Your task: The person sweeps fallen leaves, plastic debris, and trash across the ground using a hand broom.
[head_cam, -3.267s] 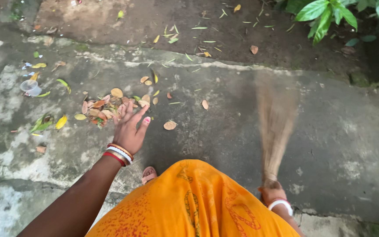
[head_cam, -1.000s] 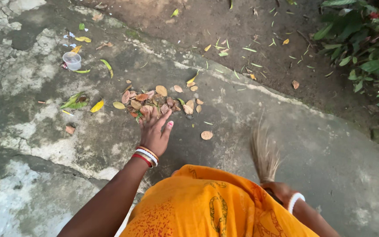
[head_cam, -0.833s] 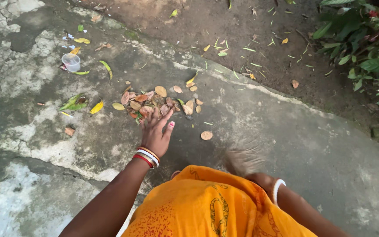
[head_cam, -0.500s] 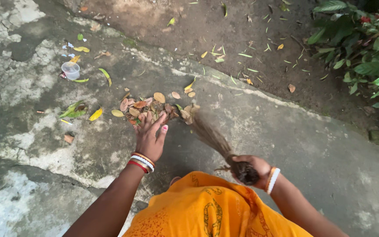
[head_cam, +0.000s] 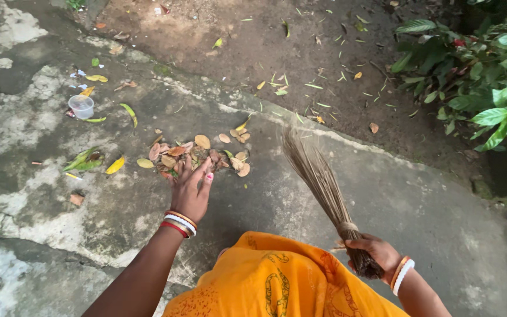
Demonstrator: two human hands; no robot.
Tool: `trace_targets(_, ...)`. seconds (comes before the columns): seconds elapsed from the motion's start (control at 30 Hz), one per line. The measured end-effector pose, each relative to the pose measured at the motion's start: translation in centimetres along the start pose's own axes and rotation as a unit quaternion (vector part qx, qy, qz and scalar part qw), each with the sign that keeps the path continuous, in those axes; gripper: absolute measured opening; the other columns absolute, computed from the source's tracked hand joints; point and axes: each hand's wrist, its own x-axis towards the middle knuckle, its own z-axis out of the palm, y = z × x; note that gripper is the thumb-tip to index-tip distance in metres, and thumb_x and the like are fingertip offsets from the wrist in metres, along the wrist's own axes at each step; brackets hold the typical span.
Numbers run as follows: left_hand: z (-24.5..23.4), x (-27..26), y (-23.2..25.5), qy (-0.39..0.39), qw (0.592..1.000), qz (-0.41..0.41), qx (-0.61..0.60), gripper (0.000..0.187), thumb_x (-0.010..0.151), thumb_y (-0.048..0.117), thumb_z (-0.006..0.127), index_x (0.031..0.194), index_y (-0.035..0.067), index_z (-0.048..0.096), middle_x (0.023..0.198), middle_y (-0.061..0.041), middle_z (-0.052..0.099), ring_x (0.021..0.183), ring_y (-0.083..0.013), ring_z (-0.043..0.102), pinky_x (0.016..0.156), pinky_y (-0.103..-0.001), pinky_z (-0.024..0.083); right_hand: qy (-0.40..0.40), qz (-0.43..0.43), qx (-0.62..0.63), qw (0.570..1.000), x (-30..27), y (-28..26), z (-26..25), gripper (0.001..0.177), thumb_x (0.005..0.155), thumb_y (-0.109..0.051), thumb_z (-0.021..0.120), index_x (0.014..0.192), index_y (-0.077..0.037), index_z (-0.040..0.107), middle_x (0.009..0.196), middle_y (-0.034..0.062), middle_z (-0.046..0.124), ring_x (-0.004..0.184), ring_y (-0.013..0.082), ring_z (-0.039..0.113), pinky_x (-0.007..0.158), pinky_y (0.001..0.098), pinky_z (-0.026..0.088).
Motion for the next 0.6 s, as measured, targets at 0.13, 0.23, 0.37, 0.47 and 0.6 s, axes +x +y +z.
trace_targets(0.13, 0.9, 0.8, 1.4, 0.029, 0.997, 0.067, -0.012, 0.046, 0.103, 0.036, 0.054, 0.148, 0.025, 0.056, 0.162, -0.026, 0.035, 0.150, -0.0473, 0.029, 0.120, -0.067, 0.013, 0.019, -0.009, 0.059, 0.998, 0.8, 2.7, -2.6, 0.031, 0.085, -0.017, 0.071, 0.105, 0.006, 0.066, 0.079, 0.0153, 0.067, 0.060, 0.0276, 0.064, 0.056, 0.0412, 0.054)
trace_targets(0.23, 1.5, 1.5, 3.1, 0.005, 0.998, 0.059, -0.012, 0.046, 0.101, 0.037, 0.055, 0.145, 0.026, 0.058, 0.161, -0.027, 0.035, 0.148, -0.0444, 0.032, 0.117, -0.067, 0.016, 0.022, -0.009, 0.099, 0.995, 1.6, 4.5, -4.6, 0.030, 0.086, -0.019, 0.070, 0.104, 0.006, 0.066, 0.079, 0.0162, 0.069, 0.060, 0.0277, 0.065, 0.055, 0.0399, 0.054)
trace_targets(0.37, 2.3, 3.1, 5.6, -0.003, 0.997, 0.072, -0.022, 0.048, 0.100, 0.036, 0.056, 0.146, 0.026, 0.057, 0.159, -0.026, 0.038, 0.149, -0.0450, 0.031, 0.116, -0.067, 0.017, 0.049, 0.014, 0.132, 0.990, 2.3, 5.2, -7.3, 0.033, 0.089, -0.022, 0.071, 0.101, 0.007, 0.064, 0.080, 0.0171, 0.069, 0.062, 0.0283, 0.067, 0.057, 0.0405, 0.055)
trace_targets(0.47, 3.1, 3.8, 7.4, 0.002, 0.996, 0.091, -0.003, 0.047, 0.101, 0.036, 0.055, 0.147, 0.026, 0.057, 0.159, -0.029, 0.037, 0.149, -0.0459, 0.031, 0.118, -0.069, 0.015, 0.059, 0.024, 0.170, 0.983, 2.7, 5.1, -9.7, 0.031, 0.088, -0.021, 0.070, 0.101, 0.007, 0.066, 0.079, 0.0174, 0.070, 0.064, 0.0283, 0.068, 0.060, 0.0400, 0.057)
trace_targets(0.6, 4.8, 4.4, 9.8, 0.003, 0.997, 0.070, 0.026, 0.047, 0.100, 0.038, 0.054, 0.146, 0.028, 0.057, 0.160, -0.027, 0.034, 0.149, -0.0458, 0.029, 0.116, -0.069, 0.013, 0.031, 0.037, 0.184, 0.982, 4.9, 4.3, -13.7, 0.030, 0.086, -0.021, 0.070, 0.101, 0.005, 0.066, 0.077, 0.0195, 0.070, 0.062, 0.0297, 0.067, 0.057, 0.0400, 0.056)
